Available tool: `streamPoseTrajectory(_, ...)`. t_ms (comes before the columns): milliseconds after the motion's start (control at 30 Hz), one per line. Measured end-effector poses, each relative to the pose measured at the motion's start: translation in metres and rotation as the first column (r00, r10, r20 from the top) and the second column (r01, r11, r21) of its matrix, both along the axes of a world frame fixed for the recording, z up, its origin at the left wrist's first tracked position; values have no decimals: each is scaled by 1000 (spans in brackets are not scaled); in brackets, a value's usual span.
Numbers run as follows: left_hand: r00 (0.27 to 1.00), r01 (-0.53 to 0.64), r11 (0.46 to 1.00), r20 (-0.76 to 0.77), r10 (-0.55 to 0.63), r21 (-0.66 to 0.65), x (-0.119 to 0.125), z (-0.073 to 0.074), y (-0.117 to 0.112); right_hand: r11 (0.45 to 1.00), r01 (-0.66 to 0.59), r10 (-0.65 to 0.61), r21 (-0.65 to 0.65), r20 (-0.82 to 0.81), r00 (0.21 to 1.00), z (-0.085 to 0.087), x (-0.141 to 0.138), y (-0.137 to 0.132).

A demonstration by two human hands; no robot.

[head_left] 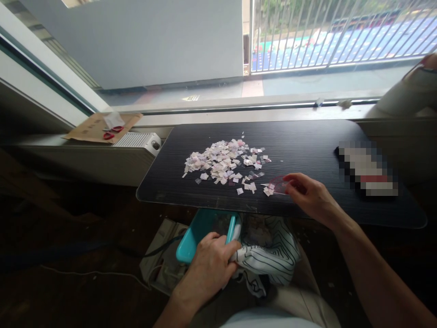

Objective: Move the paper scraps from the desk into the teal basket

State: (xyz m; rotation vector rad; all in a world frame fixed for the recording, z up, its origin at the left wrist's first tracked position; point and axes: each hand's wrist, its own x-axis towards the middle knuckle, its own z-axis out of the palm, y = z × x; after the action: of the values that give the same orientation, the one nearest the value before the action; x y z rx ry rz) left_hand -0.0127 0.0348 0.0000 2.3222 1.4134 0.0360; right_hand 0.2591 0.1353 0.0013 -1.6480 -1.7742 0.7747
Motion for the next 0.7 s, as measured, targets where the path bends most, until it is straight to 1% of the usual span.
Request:
streamPoseTrajectory(67,1000,1,1000,4,-1,0,0,0,0,1000,15,-15,2,-19,1000,-1,1,1)
streamPoseTrajectory(133,1000,3,1000,3,-3,2,-1,-1,0,1000,-7,6,-10,-50,999,-2,-2,3)
streamPoseTrajectory(267,1000,12,1000,2,-12,0,0,-2,0,998,-58,60,20,-94,994,-7,-19,11)
streamPoseTrajectory(333,1000,15,1000,5,-15,1,0,-2,0,995,-90,92,30,-74,993,-9,-26,15)
streamPoseTrajectory(400,1000,14,1000,8,-14,1,0,-1,0,994,-108,109,32,-19,994,-9,-29,17)
streamPoseTrajectory(500,1000,5,1000,7,-5,2,0,-1,0,994,-94,91,50,61,994,-6,-26,17)
streamPoseTrajectory(700,1000,13,1000,6,-13,2,0,0,0,995,-77,74,64,48,996,-1,-22,17)
